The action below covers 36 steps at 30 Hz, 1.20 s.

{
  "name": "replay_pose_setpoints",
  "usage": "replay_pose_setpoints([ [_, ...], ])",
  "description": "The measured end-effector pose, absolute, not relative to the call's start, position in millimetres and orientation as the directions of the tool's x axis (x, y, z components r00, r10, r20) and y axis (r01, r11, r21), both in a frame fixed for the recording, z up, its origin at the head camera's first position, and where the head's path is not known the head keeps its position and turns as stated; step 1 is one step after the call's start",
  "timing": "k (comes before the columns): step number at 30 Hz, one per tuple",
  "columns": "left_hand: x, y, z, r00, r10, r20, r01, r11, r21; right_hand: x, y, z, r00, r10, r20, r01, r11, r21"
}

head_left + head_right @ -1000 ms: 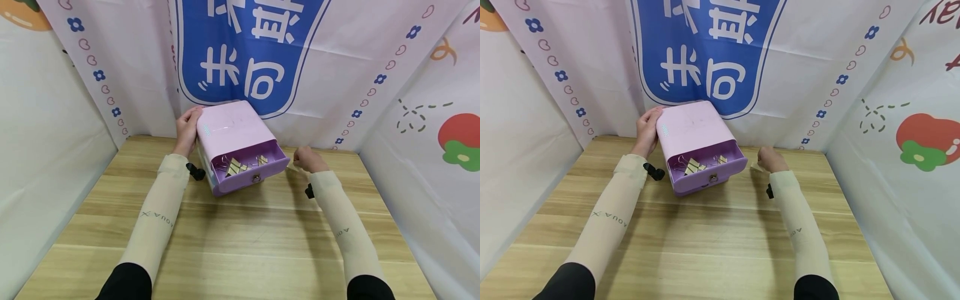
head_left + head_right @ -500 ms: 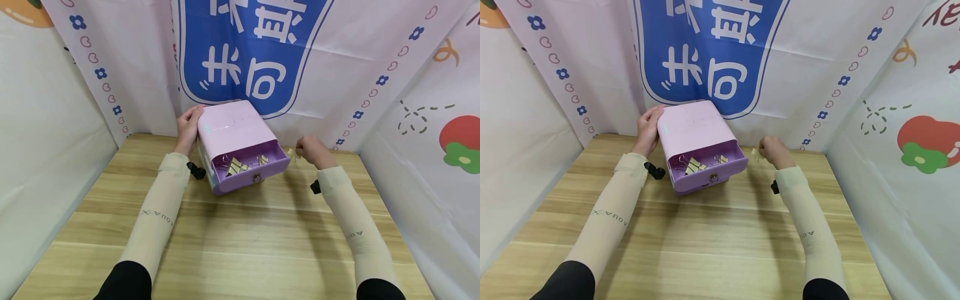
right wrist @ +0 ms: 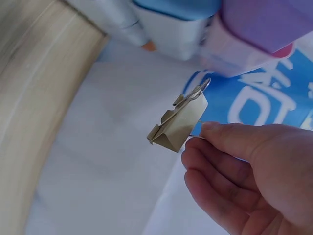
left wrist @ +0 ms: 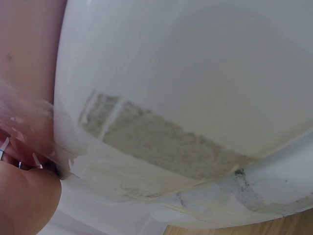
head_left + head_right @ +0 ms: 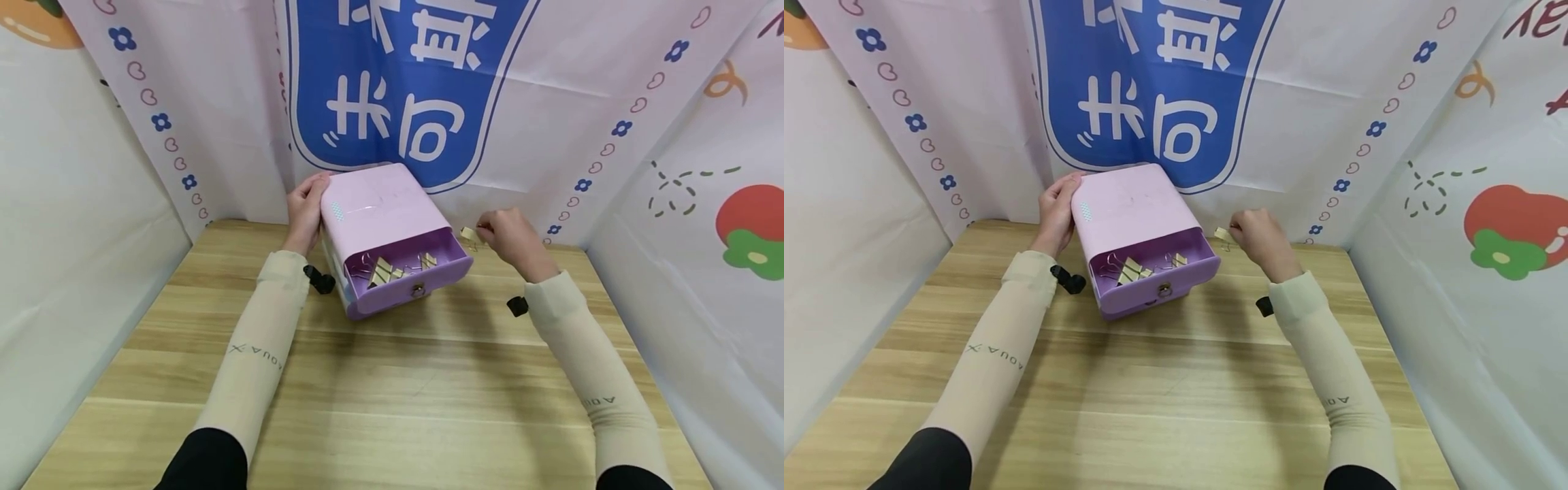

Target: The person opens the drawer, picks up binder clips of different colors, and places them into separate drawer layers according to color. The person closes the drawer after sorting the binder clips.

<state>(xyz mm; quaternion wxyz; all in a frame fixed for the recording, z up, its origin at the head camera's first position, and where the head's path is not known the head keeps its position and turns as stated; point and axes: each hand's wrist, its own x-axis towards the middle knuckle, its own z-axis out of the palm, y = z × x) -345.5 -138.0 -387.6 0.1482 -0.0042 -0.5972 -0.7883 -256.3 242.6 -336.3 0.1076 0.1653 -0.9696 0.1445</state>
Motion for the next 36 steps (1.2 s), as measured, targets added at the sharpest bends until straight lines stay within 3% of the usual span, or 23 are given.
replay_pose_setpoints([
  [17,-349.0,-137.8,-389.7,-0.951,-0.233,0.203,0.261,-0.255,0.931,-208.7,221.7,-284.4,-0.801,-0.336,0.495,-0.46,0.875,-0.15],
  [36,-347.8,-137.0,-390.2,-0.949,-0.235,0.212,0.27,-0.252,0.929,-164.4,160.0,-266.2,-0.7,-0.511,0.498,-0.616,0.786,-0.059],
])
